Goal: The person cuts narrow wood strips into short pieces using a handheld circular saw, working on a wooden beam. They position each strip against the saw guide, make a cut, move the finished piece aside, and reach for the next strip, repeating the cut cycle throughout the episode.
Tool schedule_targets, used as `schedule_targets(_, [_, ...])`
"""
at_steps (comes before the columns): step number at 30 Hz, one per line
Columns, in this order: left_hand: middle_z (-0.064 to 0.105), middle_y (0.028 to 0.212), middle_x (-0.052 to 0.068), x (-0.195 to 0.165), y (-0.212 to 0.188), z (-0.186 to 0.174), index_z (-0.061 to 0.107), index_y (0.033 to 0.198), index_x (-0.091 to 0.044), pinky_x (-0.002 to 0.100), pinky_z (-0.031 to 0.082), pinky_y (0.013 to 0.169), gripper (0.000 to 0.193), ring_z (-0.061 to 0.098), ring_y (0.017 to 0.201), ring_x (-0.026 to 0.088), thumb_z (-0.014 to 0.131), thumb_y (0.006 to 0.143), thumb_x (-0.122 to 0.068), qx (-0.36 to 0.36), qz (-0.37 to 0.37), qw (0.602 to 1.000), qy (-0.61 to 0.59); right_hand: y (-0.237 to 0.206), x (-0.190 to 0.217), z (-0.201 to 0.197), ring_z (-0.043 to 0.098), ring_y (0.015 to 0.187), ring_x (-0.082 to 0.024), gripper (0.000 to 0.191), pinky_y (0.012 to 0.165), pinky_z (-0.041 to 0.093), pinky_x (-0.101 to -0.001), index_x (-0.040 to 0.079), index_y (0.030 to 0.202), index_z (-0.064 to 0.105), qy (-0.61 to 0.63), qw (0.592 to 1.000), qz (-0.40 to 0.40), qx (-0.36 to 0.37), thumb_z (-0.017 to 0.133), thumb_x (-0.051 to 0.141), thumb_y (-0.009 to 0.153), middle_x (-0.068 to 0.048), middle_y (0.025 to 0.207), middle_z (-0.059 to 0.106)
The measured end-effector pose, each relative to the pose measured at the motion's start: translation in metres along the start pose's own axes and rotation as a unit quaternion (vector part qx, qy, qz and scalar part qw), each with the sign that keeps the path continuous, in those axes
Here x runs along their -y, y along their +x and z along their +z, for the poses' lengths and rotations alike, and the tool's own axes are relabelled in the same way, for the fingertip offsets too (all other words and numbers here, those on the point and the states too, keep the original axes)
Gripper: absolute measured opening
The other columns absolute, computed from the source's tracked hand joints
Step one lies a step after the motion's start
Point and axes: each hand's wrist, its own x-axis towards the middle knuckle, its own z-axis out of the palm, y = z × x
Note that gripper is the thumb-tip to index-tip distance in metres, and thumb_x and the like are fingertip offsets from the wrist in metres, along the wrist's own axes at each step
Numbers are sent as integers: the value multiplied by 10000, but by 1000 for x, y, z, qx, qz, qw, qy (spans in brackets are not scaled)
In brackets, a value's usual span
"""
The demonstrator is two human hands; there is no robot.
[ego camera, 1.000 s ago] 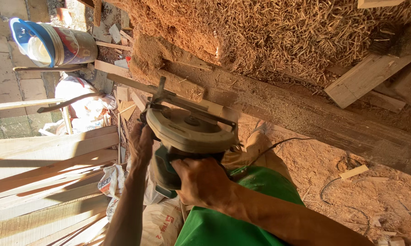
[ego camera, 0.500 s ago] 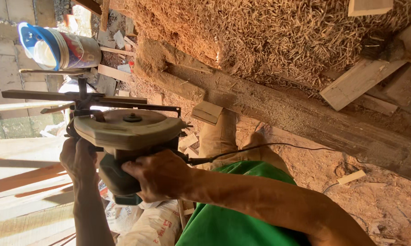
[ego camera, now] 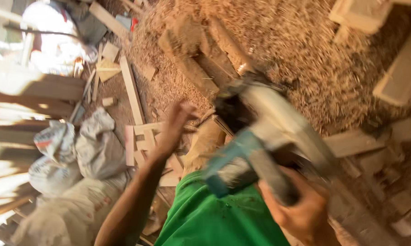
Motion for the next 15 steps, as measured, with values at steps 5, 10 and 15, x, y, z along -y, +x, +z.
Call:
schedule_targets(5, [603,1251,119,52,10,58,468,1384,-27,403,584,920,646,615,1168,235,681,958,-463,160,-48,986,-21,2,-67,-45,773,826,-204,323,762,575,-368,72,1023,790,-144,975,152,68,849,237,752,-130,961,778])
schedule_targets(10, [752,957,196,49,28,58,616,1282,-52,435,566,789,516,750,914,331,675,948,-441,111,-106,982,112,12,-143,-46,769,841,-218,304,776,577,-374,70,1028,783,-180,934,299,76,840,212,765,-146,963,772])
schedule_targets(15, [761,1012,202,34,33,45,478,1419,-98,458,563,809,624,739,933,371,691,940,-437,124,-84,986,68,19,-156,-29,766,855,-232,286,790,579,-380,68,1032,776,-187,920,335,85,832,188,779,-163,965,766])
